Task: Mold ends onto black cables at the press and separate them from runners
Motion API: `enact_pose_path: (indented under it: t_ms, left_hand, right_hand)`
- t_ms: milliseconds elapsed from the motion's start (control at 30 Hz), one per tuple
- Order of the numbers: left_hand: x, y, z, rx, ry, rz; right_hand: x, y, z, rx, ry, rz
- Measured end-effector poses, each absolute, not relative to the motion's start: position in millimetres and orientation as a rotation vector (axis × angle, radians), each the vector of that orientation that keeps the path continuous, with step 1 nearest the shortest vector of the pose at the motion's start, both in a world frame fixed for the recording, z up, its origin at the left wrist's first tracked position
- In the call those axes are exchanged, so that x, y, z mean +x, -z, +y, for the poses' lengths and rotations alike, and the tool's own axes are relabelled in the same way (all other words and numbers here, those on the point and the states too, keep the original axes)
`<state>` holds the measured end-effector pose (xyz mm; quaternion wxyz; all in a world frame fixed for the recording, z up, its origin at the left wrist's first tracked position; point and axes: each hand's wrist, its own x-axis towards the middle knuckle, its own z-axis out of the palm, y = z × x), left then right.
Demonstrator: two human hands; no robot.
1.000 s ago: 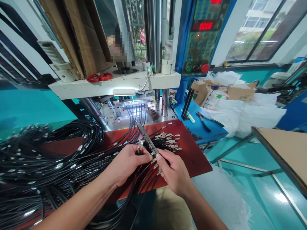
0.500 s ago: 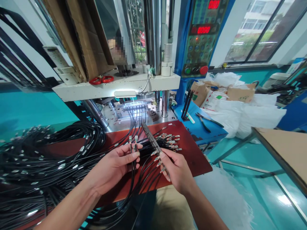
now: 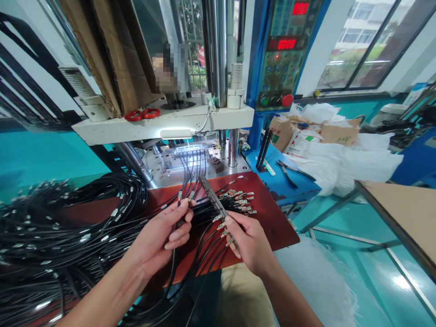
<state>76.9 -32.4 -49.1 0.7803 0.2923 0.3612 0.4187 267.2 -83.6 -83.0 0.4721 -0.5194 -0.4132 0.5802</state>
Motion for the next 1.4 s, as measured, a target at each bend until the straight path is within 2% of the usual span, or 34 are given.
enact_pose_path:
  t_ms: [167, 433, 600, 967, 1100, 1400]
  left_hand:
    - [77.9, 54.4, -31.1, 0.620, -0.832, 0.846]
    - [85.3, 58.1, -34.2, 1.461, -0.786, 1.297]
    - [89.5, 55.2, -32.8, 1.798, -0.813, 1.297]
    - [90.3, 58.0, -36.5, 2.103, -0.806, 1.336]
    - [90.6, 56.6, -35.6, 2.086, -0.822, 1.336]
    - [91.4, 61.8, -24.7, 1.531, -0.753, 1.233]
  right_hand:
    - [267.5, 83.2, -83.2, -1.255, -1.425, -1.033]
    - [266.0, 81.9, -82.8, -1.242, -1.416, -1.086]
    - [265.5, 80.7, -83.7, -1.261, -1.409, -1.126]
    - [261.9, 78.3, -84.6, -1.296, -1.395, -1.131]
    - [261.5, 78.7, -84.7, -1.298, -1.369, -1.166]
    - [262.5, 80.9, -84.2, -1.315, -1.301, -1.260]
